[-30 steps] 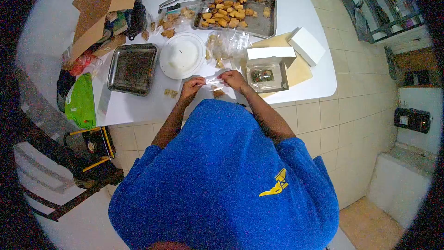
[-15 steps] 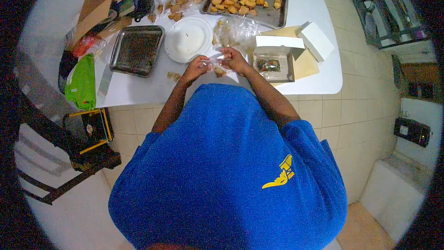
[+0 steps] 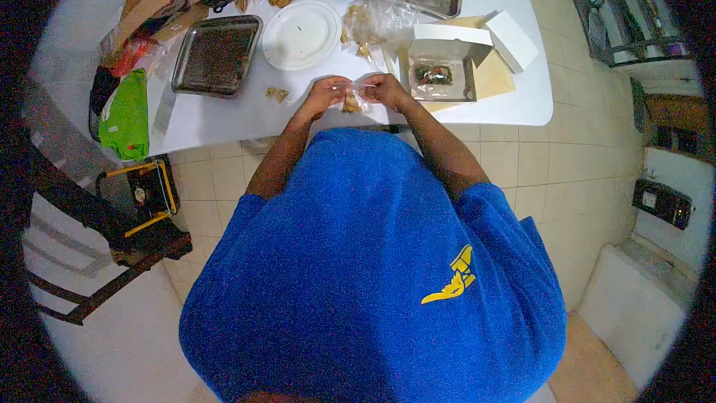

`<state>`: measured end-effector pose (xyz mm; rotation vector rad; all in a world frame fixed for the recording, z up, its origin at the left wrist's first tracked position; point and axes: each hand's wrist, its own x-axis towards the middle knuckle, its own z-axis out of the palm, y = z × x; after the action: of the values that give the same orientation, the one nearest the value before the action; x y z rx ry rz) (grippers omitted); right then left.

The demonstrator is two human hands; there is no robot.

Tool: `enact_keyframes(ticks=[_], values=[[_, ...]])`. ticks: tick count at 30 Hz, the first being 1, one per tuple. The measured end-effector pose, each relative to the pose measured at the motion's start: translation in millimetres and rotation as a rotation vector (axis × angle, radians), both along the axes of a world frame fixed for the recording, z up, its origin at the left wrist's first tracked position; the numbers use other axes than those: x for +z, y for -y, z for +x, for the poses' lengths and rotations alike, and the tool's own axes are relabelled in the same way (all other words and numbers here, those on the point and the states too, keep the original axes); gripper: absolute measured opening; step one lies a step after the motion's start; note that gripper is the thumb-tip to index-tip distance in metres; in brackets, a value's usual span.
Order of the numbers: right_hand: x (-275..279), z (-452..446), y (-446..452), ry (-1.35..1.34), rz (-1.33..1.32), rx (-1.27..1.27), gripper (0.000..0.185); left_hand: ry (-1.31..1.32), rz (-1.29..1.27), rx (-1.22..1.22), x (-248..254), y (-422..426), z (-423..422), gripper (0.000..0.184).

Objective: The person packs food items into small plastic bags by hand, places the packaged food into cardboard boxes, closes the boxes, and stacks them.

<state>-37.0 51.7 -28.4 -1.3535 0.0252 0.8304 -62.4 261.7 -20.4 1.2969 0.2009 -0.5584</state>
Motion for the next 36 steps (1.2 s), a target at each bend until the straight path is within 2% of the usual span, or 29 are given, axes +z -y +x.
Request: enact_keyframes(ticks=[2, 5, 8, 11, 14, 15, 18, 20, 22, 27, 36], values=[[-6, -1, 2, 0.15, -0.042, 0.028, 0.02, 0.032, 0.063, -0.06, -11, -2, -2, 0.027], [3, -1, 1, 0.399, -0.287, 0.096, 0.018, 0.132, 0.05, -0.04, -13, -1, -4, 0.026], [8, -5, -2, 0.78, -0.414, 0.057, 0.014, 0.221, 0.173, -0.062, -18, -1, -3, 0.026], [11, -10, -3, 0.92, -0.552, 0.058, 0.017, 0.546, 0.631, -0.065, -7, 9, -6, 0.021], [32, -24, -20, 0.968, -0.654, -0.15, 0.023, 0.712, 0.908, 0.16, 11, 32, -10, 0.021], [29, -30, -23, 1.011, -0.626, -0.164, 0.032, 0.68, 0.849, 0.161, 16, 37, -13, 0.021], [15, -42, -38, 1.141, -0.797, -0.259, 0.038, 0.916, 1.022, 0.245, 9, 50, -26, 0.027], [26, -49, -40, 1.174, -0.813, -0.219, 0.042, 0.856, 1.071, 0.164, 7, 50, -35, 0.032], [29, -54, -42, 1.192, -0.878, -0.194, 0.045, 0.951, 1.135, 0.167, 8, 49, -39, 0.034], [21, -58, -40, 1.115, -0.923, -0.159, 0.048, 0.837, 1.313, 0.095, 8, 54, -38, 0.046], [22, -55, -43, 1.004, -1.059, -0.072, 0.052, 0.784, 1.435, 0.044, 1, 55, -35, 0.049]])
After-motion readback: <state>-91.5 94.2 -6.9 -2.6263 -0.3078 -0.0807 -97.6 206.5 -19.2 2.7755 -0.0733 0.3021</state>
